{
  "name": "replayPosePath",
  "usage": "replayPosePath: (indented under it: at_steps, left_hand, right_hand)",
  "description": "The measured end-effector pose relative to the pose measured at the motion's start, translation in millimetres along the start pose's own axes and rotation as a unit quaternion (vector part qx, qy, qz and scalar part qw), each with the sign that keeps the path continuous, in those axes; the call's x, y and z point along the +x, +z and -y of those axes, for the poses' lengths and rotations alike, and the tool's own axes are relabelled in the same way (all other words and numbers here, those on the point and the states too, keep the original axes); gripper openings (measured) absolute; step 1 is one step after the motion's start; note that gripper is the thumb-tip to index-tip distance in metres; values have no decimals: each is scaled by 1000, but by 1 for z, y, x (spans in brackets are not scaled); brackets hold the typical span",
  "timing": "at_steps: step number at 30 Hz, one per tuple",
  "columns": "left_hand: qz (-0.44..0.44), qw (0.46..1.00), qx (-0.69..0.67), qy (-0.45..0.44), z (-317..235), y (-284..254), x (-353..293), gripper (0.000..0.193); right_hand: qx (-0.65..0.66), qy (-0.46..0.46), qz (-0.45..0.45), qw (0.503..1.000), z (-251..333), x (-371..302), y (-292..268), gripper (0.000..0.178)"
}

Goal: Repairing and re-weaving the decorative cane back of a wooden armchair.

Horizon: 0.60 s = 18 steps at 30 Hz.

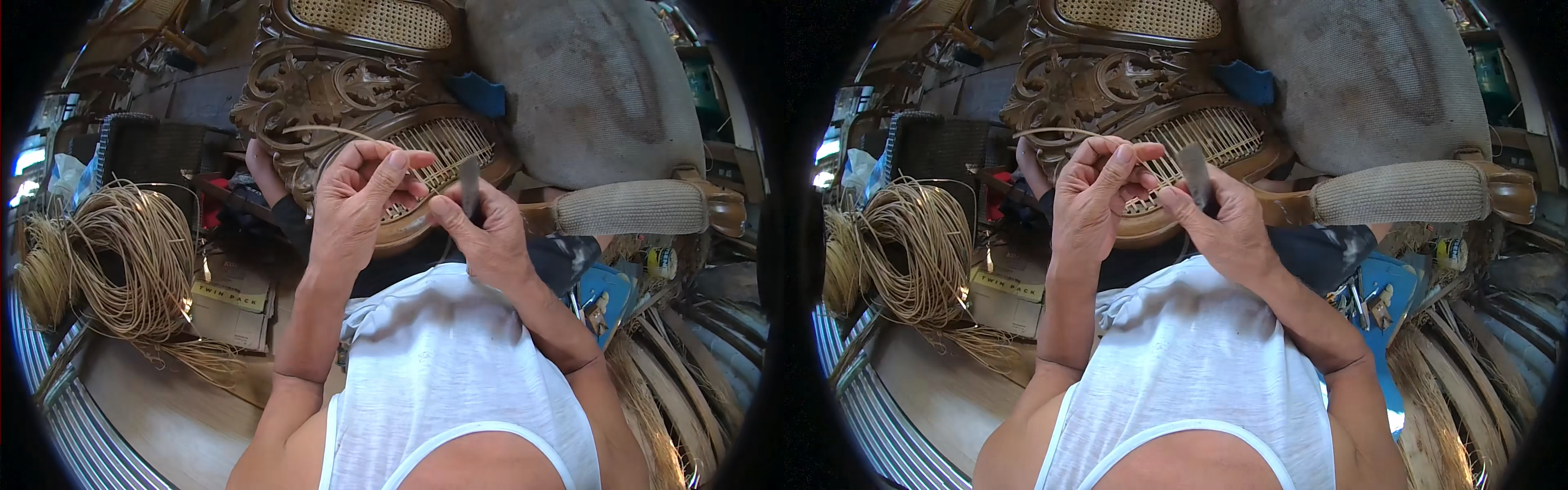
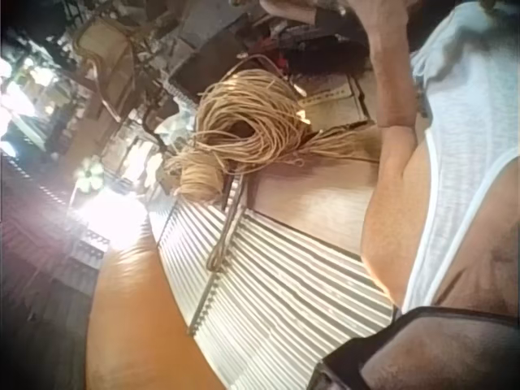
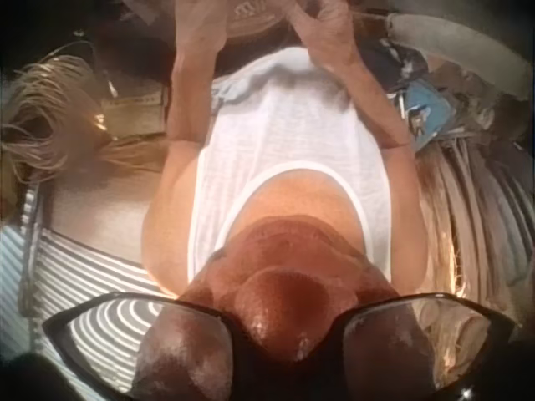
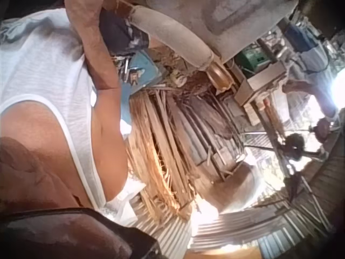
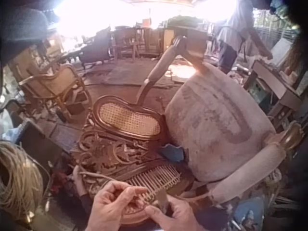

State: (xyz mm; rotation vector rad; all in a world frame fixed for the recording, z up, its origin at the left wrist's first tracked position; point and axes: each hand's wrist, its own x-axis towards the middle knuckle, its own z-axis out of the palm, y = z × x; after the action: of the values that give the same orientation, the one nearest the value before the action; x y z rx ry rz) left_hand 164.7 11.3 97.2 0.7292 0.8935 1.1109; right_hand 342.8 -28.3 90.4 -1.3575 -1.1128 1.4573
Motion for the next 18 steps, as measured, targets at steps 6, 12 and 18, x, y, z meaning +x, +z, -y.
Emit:
replayPosePath:
  at_steps: [6, 12, 18]
  left_hand:
    - [-103, 990, 4, 100, -22, -49, 7, 15]
    - [-131, 974, 120, 141, -33, -78, -6, 15]
    - [-48, 879, 434, 192, -27, -68, -10, 14]
  right_hand:
    - [148, 77, 78, 983, -2, 8, -17, 10]
    - [278, 128, 122, 944, 6, 22, -20, 5]
    - [274, 117, 128, 946, 18, 29, -47, 9]
